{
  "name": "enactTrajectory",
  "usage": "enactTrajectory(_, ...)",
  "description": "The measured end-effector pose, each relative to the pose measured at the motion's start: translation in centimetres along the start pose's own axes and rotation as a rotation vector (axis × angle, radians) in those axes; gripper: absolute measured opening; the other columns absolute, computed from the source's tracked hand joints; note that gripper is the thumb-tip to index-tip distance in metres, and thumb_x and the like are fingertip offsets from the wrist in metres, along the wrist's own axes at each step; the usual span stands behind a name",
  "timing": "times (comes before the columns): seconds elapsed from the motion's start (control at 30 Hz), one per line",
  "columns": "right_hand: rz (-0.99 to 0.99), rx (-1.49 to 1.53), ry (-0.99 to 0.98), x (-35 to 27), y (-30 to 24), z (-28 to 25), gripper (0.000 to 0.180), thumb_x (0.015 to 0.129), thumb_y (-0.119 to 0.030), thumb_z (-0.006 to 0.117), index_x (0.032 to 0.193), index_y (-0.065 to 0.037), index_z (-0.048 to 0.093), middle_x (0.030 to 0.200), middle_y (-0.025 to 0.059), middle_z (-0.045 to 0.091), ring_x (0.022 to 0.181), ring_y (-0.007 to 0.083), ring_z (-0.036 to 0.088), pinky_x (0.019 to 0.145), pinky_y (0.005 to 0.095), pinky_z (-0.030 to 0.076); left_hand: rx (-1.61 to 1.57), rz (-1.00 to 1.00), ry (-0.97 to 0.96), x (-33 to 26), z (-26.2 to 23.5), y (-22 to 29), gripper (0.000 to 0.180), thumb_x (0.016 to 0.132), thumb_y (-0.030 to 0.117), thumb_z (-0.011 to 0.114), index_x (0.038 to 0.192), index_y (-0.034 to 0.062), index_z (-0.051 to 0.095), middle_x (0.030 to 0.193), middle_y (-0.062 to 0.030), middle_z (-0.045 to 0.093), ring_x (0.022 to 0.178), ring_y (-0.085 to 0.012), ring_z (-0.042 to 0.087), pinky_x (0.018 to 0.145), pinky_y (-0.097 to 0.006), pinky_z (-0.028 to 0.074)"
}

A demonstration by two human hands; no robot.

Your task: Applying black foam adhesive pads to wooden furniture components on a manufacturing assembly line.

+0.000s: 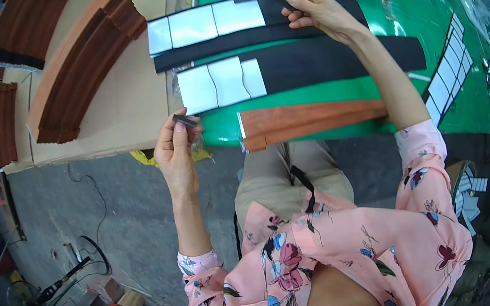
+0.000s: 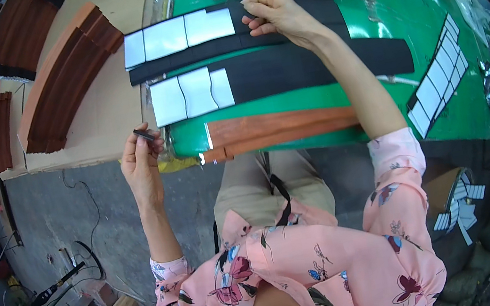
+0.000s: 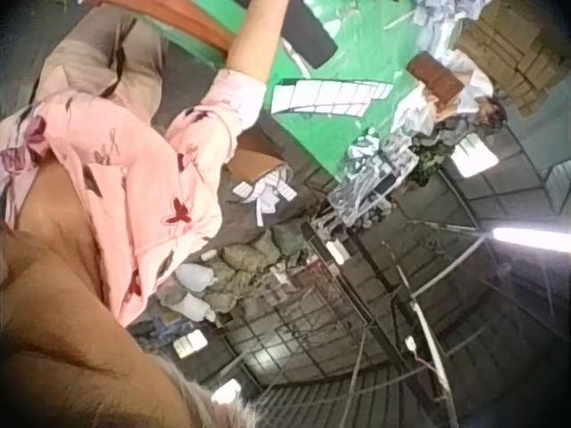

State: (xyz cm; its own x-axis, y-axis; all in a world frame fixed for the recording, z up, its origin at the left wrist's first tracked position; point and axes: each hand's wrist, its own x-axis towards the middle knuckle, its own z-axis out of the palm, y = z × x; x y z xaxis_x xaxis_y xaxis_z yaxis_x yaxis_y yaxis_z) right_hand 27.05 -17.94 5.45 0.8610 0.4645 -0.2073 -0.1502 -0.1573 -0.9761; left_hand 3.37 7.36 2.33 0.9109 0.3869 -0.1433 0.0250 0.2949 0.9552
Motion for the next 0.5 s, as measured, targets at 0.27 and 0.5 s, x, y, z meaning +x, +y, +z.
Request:
enactTrajectory(0.27,0.002,0.244,0.037,-14.0,1.1,-4.4,0.036,0.089,-0.021,0.057,0.115,0.004,0.054,0.094,0.0074,0.061,0.079,0.0094,0.06,0.075,0.0235,0.054,0.121,0.199,-0.196,-6.6,4.8,0.9,0.024,0.093,0.011,0.045,0.112,-0.0017,0.055,0.091,-0.0069,0.06,0.081,-0.0127,0.055,0.074,-0.024,0.043)
enactTrajectory(0.5,-0.072,0.131,0.233,-23.0,3.2,-9.6,0.029,0.09,-0.019,0.056,0.111,0.001,0.057,0.094,0.0054,0.062,0.079,0.0094,0.06,0.073,0.0221,0.052,0.936,0.925,-0.729,-9.8,14.7,-2.0,0.029,0.075,0.013,0.066,0.104,0.0098,0.061,0.112,-0.0108,0.056,0.104,-0.0298,0.052,0.09,-0.045,0.037)
